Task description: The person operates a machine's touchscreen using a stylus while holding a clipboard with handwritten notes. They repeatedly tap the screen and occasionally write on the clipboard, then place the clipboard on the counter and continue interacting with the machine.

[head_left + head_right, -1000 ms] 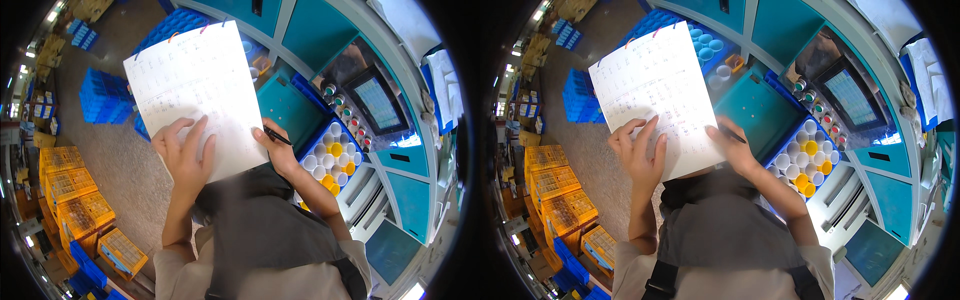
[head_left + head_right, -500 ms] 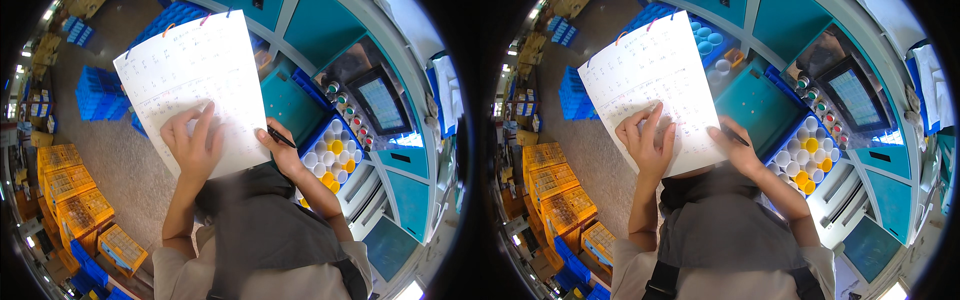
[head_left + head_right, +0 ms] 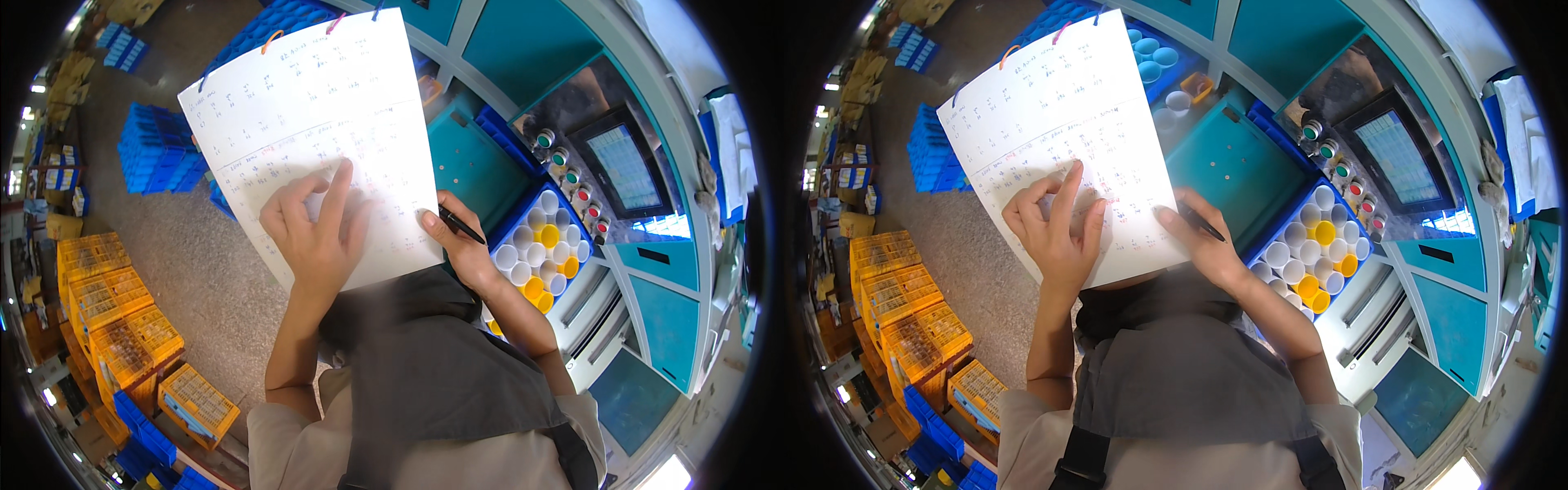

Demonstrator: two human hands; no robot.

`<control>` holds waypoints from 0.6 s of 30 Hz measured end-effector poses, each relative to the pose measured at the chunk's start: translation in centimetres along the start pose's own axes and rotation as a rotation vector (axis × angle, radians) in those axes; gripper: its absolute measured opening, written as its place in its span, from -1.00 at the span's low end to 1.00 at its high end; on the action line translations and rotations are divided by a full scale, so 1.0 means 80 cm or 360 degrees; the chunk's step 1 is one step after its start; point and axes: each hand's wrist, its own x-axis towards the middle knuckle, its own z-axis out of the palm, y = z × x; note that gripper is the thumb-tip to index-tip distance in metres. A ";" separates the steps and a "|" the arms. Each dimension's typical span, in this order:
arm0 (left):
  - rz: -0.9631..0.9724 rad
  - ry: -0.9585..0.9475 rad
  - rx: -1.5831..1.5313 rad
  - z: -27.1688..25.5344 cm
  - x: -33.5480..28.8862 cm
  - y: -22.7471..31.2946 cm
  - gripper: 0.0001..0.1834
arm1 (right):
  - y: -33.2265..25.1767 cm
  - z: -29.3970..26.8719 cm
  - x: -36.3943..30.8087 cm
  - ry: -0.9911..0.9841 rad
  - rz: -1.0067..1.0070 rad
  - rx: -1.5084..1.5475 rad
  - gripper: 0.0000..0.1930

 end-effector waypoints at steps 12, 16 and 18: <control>-0.0007 -0.0037 0.0001 0.000 0.002 0.004 -0.52 | 0.002 -0.003 0.000 0.0016 0.0048 -0.0024 -0.65; -0.0014 -0.0034 0.0024 -0.002 0.000 0.002 -0.52 | 0.001 0.000 -0.001 0.0010 0.0033 -0.0014 -0.66; 0.0006 -0.0077 0.0041 -0.002 -0.001 0.000 -0.48 | -0.001 0.001 -0.001 0.0013 0.0030 -0.0011 -0.66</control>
